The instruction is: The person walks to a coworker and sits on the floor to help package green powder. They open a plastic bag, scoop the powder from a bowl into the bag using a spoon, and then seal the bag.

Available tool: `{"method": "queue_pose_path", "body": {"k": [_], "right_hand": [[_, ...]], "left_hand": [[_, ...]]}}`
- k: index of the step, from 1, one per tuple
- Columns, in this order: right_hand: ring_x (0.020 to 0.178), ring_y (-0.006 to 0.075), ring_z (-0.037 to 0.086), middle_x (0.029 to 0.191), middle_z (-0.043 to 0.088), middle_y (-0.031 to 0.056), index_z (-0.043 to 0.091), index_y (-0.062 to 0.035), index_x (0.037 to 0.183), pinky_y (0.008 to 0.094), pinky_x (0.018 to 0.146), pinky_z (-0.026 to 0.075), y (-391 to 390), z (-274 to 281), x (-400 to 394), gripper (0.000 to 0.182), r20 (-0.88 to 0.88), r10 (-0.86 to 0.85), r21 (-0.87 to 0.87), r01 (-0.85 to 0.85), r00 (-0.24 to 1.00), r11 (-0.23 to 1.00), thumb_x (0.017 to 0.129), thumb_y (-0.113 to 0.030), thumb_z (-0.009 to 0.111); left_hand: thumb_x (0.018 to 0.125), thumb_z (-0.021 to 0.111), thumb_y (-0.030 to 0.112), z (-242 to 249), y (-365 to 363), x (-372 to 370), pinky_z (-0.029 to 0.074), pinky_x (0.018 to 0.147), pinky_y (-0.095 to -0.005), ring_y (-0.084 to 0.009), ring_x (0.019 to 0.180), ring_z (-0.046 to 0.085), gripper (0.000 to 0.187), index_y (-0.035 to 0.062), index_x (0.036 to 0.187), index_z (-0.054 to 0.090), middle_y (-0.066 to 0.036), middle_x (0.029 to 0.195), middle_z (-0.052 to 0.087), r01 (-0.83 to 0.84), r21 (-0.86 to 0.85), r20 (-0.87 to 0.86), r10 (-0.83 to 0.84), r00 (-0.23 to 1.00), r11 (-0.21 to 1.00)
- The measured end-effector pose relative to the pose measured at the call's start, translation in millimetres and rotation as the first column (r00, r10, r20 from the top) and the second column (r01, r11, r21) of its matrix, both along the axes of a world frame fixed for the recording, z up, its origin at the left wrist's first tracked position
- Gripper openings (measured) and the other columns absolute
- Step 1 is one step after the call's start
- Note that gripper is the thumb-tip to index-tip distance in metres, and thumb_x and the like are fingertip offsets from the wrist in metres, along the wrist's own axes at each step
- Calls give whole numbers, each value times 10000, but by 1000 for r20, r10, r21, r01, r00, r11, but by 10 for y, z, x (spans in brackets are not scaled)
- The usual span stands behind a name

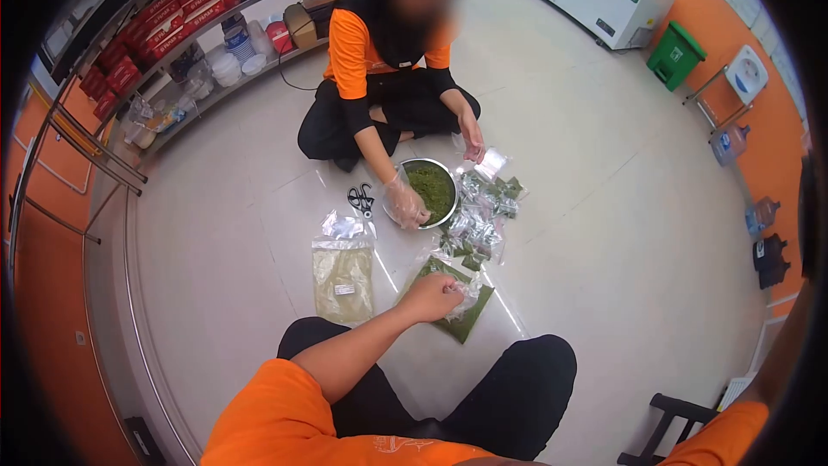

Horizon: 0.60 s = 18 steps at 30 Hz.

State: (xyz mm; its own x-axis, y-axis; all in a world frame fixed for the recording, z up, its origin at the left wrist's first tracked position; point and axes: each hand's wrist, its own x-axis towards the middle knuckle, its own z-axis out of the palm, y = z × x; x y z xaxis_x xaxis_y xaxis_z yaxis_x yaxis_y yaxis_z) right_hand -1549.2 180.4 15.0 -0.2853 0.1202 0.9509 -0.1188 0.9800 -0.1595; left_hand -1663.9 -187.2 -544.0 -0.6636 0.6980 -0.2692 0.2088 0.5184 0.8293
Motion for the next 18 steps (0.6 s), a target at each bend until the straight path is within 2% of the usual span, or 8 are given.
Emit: {"method": "queue_pose_path", "body": {"k": [6, 7, 10, 11, 13, 14, 15, 18], "right_hand": [[1223, 393, 510, 1421, 404, 266, 322, 100, 1414, 463, 959, 537, -498, -507, -119, 522, 78, 78, -72, -72, 994, 995, 1064, -288, 318], [1266, 382, 472, 1456, 379, 245, 312, 86, 1430, 441, 981, 521, -468, -615, -102, 534, 68, 217, -75, -212, 974, 974, 1063, -302, 311], [1306, 359, 443, 1492, 382, 147, 262, -27, 1507, 509, 1067, 419, -371, -1161, 84, 549, -153, 545, -357, -560, 825, 748, 1066, -352, 296], [1359, 367, 445, 1491, 438, 188, 481, -61, 1429, 496, 1159, 300, -307, -1373, 31, 540, -369, 459, -424, -586, 808, 690, 1039, -408, 341], [1431, 416, 309, 1538, 353, 214, 434, -64, 1461, 572, 1186, 197, -134, -2223, 209, 565, -502, 830, -438, -899, 244, -1, 1031, -415, 330], [1469, 407, 221, 1585, 239, 226, 379, -78, 1495, 591, 1190, 140, -832, -2397, -16, 603, -736, 334, -552, -808, 588, 206, 1017, -443, 341], [1488, 398, 160, 1608, 168, 222, 334, -91, 1518, 618, 1182, 107, -365, -3079, 129, 654, -721, 692, -347, -884, 38, -313, 1000, -489, 356], [1471, 406, 182, 1602, 199, 198, 327, -115, 1503, 681, 1152, 115, -582, -3915, 83, 697, -912, 379, -322, -845, 157, -426, 971, -563, 367]], "left_hand": [[847, 614, 313, -59, -17, 26, 504, 815, -433, -363, 903, 656, 337, 17, 989, 690, -212, 961, 686, -42, 56, 104, 36, 994, 998], [853, 611, 301, -84, -22, 38, 504, 810, -418, -335, 892, 661, 338, 17, 1018, 691, -197, 950, 691, -76, 100, 137, 62, 989, 992], [884, 588, 235, -135, 9, 55, 499, 813, -349, -227, 876, 657, 333, 17, 1115, 686, -132, 949, 702, -169, 200, 280, 109, 954, 965], [901, 569, 193, -100, 6, 19, 493, 825, -311, -175, 882, 643, 327, 15, 1153, 679, -97, 969, 703, -189, 204, 346, 110, 932, 960], [922, 533, 137, -56, 9, -15, 467, 871, -259, -122, 925, 618, 339, 0, 1203, 665, -51, 1019, 687, -215, 197, 480, 97, 872, 957], [918, 525, 130, 0, 9, 7, 460, 882, -257, -122, 941, 613, 348, -6, 1210, 659, -52, 1028, 684, -227, 213, 504, 93, 859, 950], [914, 517, 122, 93, -18, 25, 453, 893, -254, -122, 958, 608, 358, -12, 1217, 653, -52, 1038, 681, -241, 222, 522, 94, 848, 945], [918, 503, 108, 182, -84, 74, 449, 850, -235, -99, 914, 589, 358, -29, 1218, 643, -44, 1019, 669, -256, 237, 547, 89, 833, 937]]}}
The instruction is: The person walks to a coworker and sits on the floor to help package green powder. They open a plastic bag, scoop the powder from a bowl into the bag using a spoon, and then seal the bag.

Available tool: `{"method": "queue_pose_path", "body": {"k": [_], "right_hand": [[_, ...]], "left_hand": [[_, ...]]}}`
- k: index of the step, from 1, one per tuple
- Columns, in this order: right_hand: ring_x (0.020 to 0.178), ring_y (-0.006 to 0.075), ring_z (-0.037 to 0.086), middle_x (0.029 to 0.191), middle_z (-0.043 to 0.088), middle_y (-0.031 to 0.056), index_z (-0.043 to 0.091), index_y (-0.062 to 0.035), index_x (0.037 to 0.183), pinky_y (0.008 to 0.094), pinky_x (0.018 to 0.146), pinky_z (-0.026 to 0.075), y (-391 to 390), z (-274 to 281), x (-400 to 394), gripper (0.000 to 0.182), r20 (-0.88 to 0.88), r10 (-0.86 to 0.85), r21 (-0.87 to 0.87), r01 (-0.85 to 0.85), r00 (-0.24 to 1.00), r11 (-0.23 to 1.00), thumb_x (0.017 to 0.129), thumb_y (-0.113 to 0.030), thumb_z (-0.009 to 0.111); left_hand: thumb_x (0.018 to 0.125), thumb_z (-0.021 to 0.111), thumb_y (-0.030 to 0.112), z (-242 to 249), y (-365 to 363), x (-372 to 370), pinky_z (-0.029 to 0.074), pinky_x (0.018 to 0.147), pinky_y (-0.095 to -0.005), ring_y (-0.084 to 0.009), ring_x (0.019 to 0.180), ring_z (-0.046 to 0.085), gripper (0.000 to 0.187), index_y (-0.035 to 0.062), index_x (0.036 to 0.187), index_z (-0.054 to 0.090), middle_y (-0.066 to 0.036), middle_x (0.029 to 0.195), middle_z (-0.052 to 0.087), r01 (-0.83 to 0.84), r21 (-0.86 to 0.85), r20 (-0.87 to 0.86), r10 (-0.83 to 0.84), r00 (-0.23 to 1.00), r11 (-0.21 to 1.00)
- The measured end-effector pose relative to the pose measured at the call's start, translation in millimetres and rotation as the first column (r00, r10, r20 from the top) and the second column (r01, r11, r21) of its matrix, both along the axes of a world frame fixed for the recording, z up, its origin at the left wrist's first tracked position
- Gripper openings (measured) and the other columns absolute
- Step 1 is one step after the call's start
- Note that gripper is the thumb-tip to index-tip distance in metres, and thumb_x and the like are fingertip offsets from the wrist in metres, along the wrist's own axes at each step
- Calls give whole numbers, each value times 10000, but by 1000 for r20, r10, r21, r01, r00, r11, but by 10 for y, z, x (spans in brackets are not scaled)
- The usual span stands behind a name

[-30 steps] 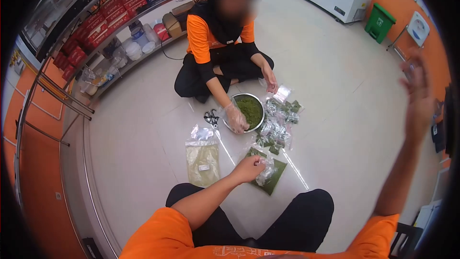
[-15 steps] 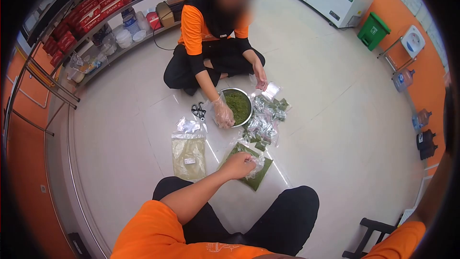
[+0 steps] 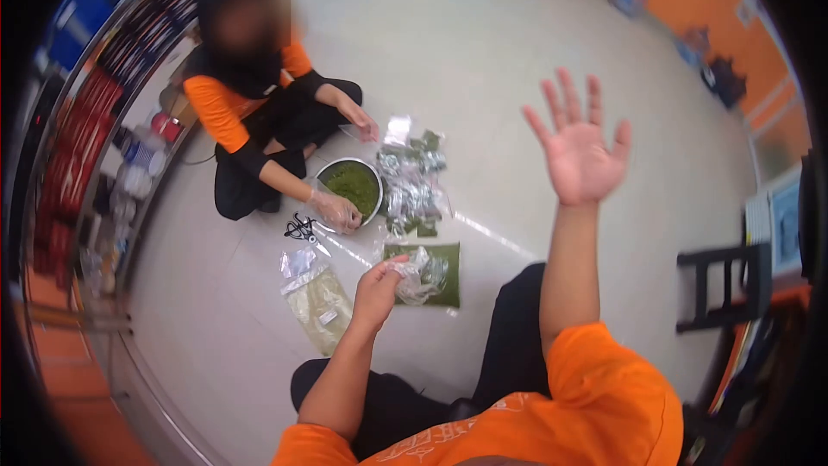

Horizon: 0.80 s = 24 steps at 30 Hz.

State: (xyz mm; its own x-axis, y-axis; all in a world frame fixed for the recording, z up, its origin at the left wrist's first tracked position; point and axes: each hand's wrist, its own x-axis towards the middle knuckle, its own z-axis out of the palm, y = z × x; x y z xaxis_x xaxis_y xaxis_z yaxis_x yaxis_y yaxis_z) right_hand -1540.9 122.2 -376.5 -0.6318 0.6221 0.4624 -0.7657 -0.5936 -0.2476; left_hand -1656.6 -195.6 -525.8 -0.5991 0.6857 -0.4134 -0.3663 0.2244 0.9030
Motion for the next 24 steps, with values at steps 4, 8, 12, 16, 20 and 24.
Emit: {"method": "queue_pose_path", "body": {"k": [4, 8, 12, 16, 20, 24], "right_hand": [[1480, 387, 146, 1615, 130, 183, 297, -153, 1512, 724, 1131, 102, 114, -356, -209, 714, 23, 7, -116, -4, 1000, 993, 961, -604, 353], [1489, 377, 111, 1626, 71, 172, 269, -162, 1525, 730, 1127, 99, 137, -346, -324, 731, 39, 90, -58, -87, 995, 995, 959, -618, 345], [1490, 380, 108, 1627, 60, 173, 253, -167, 1533, 723, 1129, 107, 82, -400, -299, 737, 80, 117, -55, -113, 990, 992, 962, -624, 339], [1493, 378, 102, 1625, 57, 184, 243, -170, 1539, 713, 1133, 117, 57, -364, -301, 743, 131, 74, -41, -69, 989, 997, 964, -629, 338], [1495, 376, 91, 1624, 53, 191, 237, -168, 1544, 701, 1139, 120, 48, -361, -311, 749, 139, 71, -34, -67, 988, 997, 964, -629, 345], [1497, 370, 89, 1625, 51, 190, 233, -164, 1547, 691, 1144, 126, 33, -365, -302, 750, 158, 66, -26, -63, 985, 998, 967, -625, 350]], "left_hand": [[913, 488, 85, 159, -15, 16, 437, 855, -229, -91, 910, 578, 359, -31, 1216, 643, -39, 1012, 664, -17, -1, 23, 17, 1000, 1000], [897, 459, 84, 114, -42, -18, 430, 895, -255, -110, 950, 583, 385, -31, 1212, 646, -62, 1060, 669, 10, 22, -8, -10, 1000, 1000], [894, 430, 113, 133, -27, -54, 424, 940, -289, -143, 1007, 593, 350, -21, 1138, 641, -107, 1147, 676, 4, 53, 5, -5, 1000, 999], [902, 428, 124, 85, 9, -22, 437, 902, -297, -147, 969, 596, 258, 6, 1048, 604, -97, 1059, 681, -86, 74, 76, 81, 994, 994], [915, 442, 111, -30, -12, -53, 454, 868, -275, -123, 932, 603, 270, -8, 1079, 620, -65, 1026, 671, -69, 87, 87, 61, 994, 994], [912, 479, 105, 54, 11, -25, 470, 834, -269, -109, 901, 605, 257, -13, 1090, 622, -47, 1009, 665, -78, 88, 80, 71, 994, 993]]}}
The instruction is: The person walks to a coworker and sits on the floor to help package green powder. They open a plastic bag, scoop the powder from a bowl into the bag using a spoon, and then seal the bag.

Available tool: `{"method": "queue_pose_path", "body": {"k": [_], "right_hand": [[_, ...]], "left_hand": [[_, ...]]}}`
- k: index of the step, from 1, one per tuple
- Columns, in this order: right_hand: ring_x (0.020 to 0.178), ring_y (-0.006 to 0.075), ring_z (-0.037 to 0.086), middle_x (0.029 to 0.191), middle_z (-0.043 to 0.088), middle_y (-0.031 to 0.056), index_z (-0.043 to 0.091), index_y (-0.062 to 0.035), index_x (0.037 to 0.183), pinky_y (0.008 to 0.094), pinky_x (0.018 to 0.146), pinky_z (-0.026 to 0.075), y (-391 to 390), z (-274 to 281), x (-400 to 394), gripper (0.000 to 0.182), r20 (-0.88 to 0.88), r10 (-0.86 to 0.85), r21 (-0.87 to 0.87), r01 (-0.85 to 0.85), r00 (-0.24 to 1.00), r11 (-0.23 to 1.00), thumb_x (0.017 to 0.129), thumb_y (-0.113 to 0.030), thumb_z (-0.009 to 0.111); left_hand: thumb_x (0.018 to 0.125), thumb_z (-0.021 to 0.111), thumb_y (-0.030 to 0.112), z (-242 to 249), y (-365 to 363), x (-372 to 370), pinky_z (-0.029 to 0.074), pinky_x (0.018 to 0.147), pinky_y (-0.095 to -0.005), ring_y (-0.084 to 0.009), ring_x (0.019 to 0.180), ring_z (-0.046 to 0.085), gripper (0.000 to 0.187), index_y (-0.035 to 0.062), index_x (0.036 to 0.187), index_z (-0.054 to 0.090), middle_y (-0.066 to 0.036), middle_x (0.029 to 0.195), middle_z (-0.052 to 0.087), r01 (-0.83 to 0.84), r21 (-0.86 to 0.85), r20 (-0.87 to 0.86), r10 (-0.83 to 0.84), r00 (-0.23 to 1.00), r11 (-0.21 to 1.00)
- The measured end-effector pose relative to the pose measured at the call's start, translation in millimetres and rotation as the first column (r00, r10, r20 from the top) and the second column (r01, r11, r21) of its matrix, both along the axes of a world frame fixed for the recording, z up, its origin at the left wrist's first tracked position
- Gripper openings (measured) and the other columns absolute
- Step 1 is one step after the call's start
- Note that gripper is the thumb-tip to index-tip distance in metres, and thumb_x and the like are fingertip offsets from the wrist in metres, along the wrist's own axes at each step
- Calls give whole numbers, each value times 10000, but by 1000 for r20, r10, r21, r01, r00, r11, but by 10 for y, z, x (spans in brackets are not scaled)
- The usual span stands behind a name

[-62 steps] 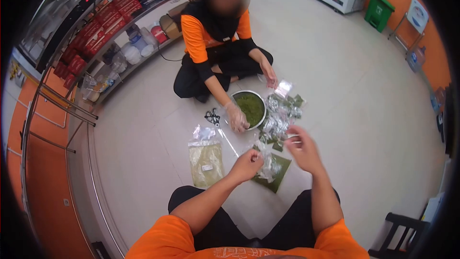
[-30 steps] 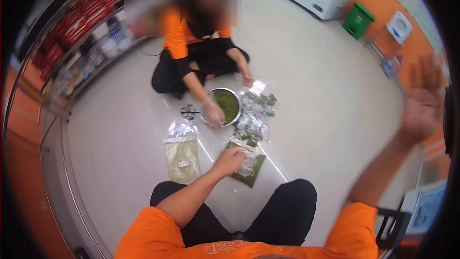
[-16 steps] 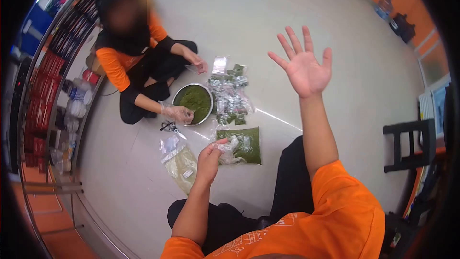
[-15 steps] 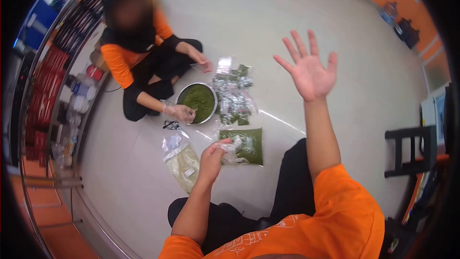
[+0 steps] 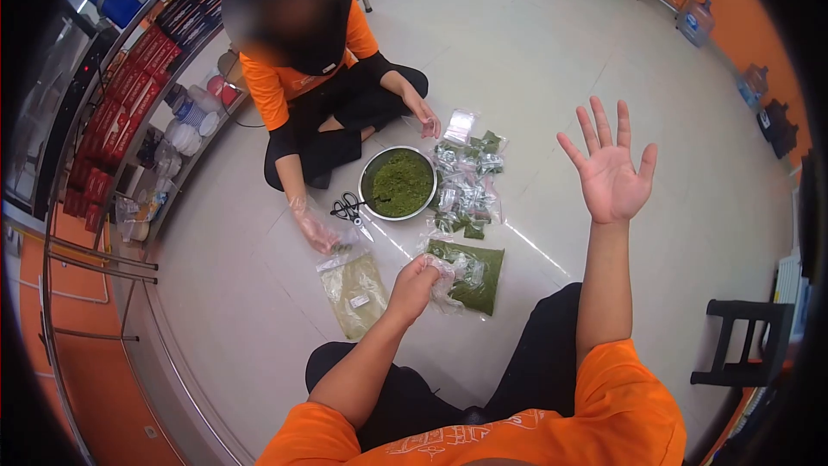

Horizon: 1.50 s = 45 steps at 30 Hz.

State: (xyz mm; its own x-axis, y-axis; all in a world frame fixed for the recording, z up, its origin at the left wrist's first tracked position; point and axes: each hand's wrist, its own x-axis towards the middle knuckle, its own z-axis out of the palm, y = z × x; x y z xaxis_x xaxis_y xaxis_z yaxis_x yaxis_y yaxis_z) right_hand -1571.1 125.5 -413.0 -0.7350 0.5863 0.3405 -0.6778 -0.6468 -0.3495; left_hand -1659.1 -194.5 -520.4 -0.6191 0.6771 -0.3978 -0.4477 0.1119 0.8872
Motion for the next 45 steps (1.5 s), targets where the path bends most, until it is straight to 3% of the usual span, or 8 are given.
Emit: {"method": "queue_pose_path", "body": {"k": [10, 23, 30, 33, 35, 36, 40, 45], "right_hand": [[1483, 360, 176, 1616, 151, 176, 212, -99, 1549, 593, 1163, 218, -92, -93, -138, 720, 284, -115, 261, 39, 952, 965, 1007, -562, 314], [1466, 320, 261, 1579, 286, 163, 287, -20, 1521, 457, 1183, 222, -345, 429, -275, 650, 149, -794, 884, 281, 589, 373, 1044, -460, 328], [1401, 361, 374, 1502, 396, 221, 462, -21, 1401, 460, 1148, 280, -1496, 399, -1221, 480, 165, -390, 985, -169, 906, 23, 977, -234, 532], [1404, 380, 353, 1520, 351, 231, 414, -41, 1431, 560, 1130, 273, -2422, -30, -1401, 557, 98, -150, 929, -144, 984, -341, 1014, -410, 412], [1407, 376, 348, 1539, 316, 230, 374, -39, 1453, 585, 1126, 266, -2901, -92, -1325, 572, 188, -33, 851, -180, 982, -493, 1023, -416, 388], [1402, 378, 356, 1536, 321, 231, 380, -39, 1449, 582, 1123, 274, -3059, -112, -1286, 567, 202, 4, 853, -174, 979, -492, 1026, -417, 383], [1385, 386, 377, 1522, 338, 243, 396, -32, 1436, 570, 1120, 289, -3319, -142, -1135, 555, 285, 108, 864, -207, 952, -458, 1036, -415, 366], [1308, 385, 457, 1474, 404, 248, 462, -5, 1382, 545, 1068, 360, -3269, -283, -1135, 534, 311, 100, 880, -246, 945, -407, 1035, -399, 363]], "left_hand": [[867, 561, 94, -92, -30, 13, 473, 802, -273, -113, 867, 595, 235, -1, 1076, 611, -36, 954, 651, 30, -123, -161, -50, 986, 992], [817, 631, 251, -253, 46, -23, 501, 809, -344, -214, 857, 645, 364, -18, 1063, 626, -128, 937, 685, 25, -273, -300, -109, 948, 962], [828, 669, 289, -162, 150, 1, 492, 894, -379, -263, 1011, 657, 416, -21, 1101, 625, -168, 1039, 687, 105, -446, -328, -272, 905, 889], [911, 640, 251, -460, 300, 44, 477, 913, -341, -201, 963, 623, 338, 22, 1155, 593, -105, 1092, 658, 46, -46, -730, -65, 680, 998], [938, 622, 266, -1031, 208, 50, 464, 943, -353, -201, 992, 613, 316, 38, 1155, 584, -91, 1142, 642, 149, 185, -336, -80, 938, 971], [951, 613, 273, -1318, 133, 48, 458, 958, -359, -201, 1007, 608, 306, 47, 1154, 580, -85, 1167, 634, 154, 305, -108, -126, 986, 940], [947, 597, 221, -745, 117, -89, 477, 738, -338, -109, 847, 560, 175, 70, 1034, 608, -32, 935, 633, 259, -328, -295, -359, 886, 909], [938, 598, 194, -683, 41, -90, 457, 688, -314, -85, 783, 511, 122, 79, 922, 563, 13, 812, 554, 240, -196, -257, -286, 923, 951]]}}
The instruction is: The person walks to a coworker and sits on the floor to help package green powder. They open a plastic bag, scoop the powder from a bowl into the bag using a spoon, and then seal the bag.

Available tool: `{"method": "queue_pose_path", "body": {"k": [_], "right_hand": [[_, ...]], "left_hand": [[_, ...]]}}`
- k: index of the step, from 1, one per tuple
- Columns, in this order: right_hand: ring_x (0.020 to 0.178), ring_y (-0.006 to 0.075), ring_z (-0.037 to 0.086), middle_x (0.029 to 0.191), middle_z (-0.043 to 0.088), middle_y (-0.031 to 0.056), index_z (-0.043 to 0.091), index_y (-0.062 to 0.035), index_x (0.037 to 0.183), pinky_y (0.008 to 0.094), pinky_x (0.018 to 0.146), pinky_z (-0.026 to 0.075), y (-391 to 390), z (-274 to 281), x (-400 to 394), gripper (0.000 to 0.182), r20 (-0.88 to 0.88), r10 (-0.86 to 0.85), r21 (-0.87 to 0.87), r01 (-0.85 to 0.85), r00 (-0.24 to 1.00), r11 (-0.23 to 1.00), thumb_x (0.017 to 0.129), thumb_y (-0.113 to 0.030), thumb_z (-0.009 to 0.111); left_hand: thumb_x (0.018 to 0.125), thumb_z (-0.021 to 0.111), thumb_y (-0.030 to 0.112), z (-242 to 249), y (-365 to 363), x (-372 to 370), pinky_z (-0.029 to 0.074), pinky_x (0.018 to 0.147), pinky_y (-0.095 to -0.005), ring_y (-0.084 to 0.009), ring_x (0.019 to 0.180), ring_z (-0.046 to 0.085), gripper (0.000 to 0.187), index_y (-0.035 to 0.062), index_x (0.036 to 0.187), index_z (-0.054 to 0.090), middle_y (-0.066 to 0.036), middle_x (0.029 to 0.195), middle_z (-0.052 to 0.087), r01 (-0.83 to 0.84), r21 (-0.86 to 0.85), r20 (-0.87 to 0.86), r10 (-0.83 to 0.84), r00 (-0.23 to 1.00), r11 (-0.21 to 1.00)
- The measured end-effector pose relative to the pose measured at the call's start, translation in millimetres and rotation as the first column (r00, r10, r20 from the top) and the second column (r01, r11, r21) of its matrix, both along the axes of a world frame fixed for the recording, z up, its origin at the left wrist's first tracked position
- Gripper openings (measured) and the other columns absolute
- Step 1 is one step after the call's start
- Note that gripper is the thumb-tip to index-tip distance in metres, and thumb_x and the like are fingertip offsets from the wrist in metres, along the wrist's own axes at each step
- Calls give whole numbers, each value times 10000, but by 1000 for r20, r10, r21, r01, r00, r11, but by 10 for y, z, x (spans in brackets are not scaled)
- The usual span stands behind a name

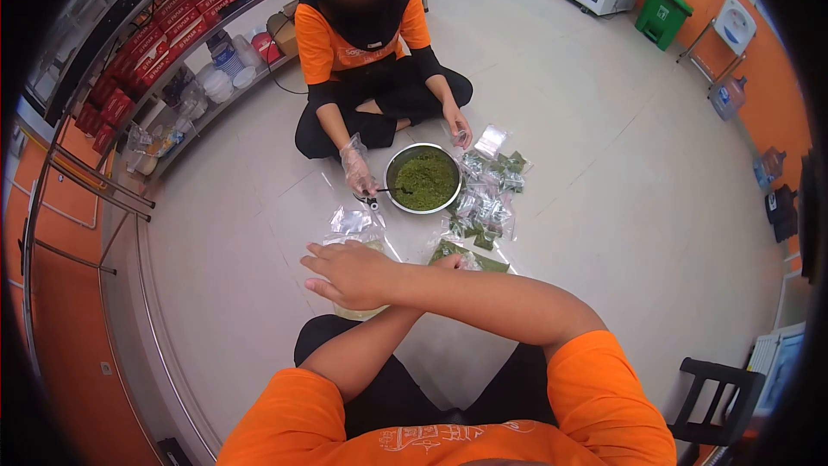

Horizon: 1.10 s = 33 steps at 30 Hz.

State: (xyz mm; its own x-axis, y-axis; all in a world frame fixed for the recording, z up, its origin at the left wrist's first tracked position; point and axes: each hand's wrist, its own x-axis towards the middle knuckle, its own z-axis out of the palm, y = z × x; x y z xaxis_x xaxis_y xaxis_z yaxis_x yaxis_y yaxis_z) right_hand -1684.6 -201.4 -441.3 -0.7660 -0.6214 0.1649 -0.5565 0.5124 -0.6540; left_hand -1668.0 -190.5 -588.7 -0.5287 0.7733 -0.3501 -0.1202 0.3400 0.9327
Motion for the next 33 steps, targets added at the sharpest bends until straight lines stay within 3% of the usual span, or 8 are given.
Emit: {"method": "queue_pose_path", "body": {"k": [3, 5, 9, 16, 22, 26, 31, 33], "right_hand": [[1257, 398, 505, 1436, 443, 266, 490, 0, 1348, 517, 1043, 392, 97, 15, -48, 514, -18, -25, -4, 25, 1000, 1000, 1035, -390, 374], [1257, 413, 506, 1421, 453, 288, 506, 3, 1325, 488, 1049, 390, 143, 68, -69, 502, 0, -39, -28, 39, 999, 999, 1035, -388, 382], [1220, 411, 534, 1412, 468, 277, 506, 1, 1324, 492, 1021, 413, 189, 98, -78, 494, -52, -50, -10, 50, 997, 999, 1030, -380, 398], [1187, 407, 556, 1377, 511, 260, 528, 1, 1303, 487, 1003, 426, 450, 89, -54, 487, -24, -13, 122, 15, 1000, 992, 1027, -380, 404], [1152, 383, 566, 1340, 543, 212, 550, 1, 1266, 485, 987, 440, 770, -25, 38, 450, 29, -132, -32, 133, 991, 991, 1023, -356, 420], [1253, 371, 524, 1341, 554, 236, 541, 4, 1307, 444, 1082, 382, 1075, -136, 321, 426, 95, -309, -230, 323, 946, 918, 1005, -291, 488], [1282, 428, 478, 1434, 451, 260, 490, -9, 1356, 456, 1097, 360, 1455, -468, 900, 455, 1, -767, -204, 751, 642, 629, 975, -250, 554], [1314, 412, 457, 1447, 428, 271, 441, -20, 1403, 450, 1104, 352, 1567, -726, 1064, 507, 188, -819, -257, 832, 543, 492, 979, -269, 566]], "left_hand": [[943, 598, 191, -27, 3, 65, 458, 749, -307, -82, 815, 504, 129, 91, 908, 524, 26, 852, 538, -200, 282, 495, 36, 868, 938], [957, 580, 206, -172, -21, 121, 454, 812, -318, -99, 871, 515, 129, 91, 942, 523, 11, 922, 551, -277, 389, 576, 2, 818, 879], [968, 563, 225, -229, -33, 188, 444, 857, -343, -137, 935, 527, 151, 81, 1005, 531, -24, 995, 563, -36, 253, 26, 31, 999, 967], [986, 532, 257, 9, 11, 241, 427, 935, -386, -202, 1049, 549, 233, 64, 1117, 544, -86, 1122, 583, 62, 42, -559, -28, 829, 997], [989, 528, 270, 294, 40, 225, 407, 992, -443, -303, 1194, 531, 375, 33, 1278, 512, -180, 1283, 558, 136, -127, -555, -184, 811, 982], [976, 530, 249, -70, 3, 215, 412, 1011, -439, -319, 1187, 559, 395, 11, 1291, 527, -209, 1285, 579, 26, 59, -640, 18, 768, 998], [971, 518, 222, 919, -37, 139, 483, 872, -401, -308, 1003, 637, 322, 0, 1191, 595, -189, 1147, 621, -68, -180, -156, 40, 987, 981], [974, 579, 217, 592, -20, 143, 480, 755, -310, -163, 825, 614, 267, -1, 1119, 631, -66, 964, 659, -202, -43, -276, 182, 944, 979]]}}
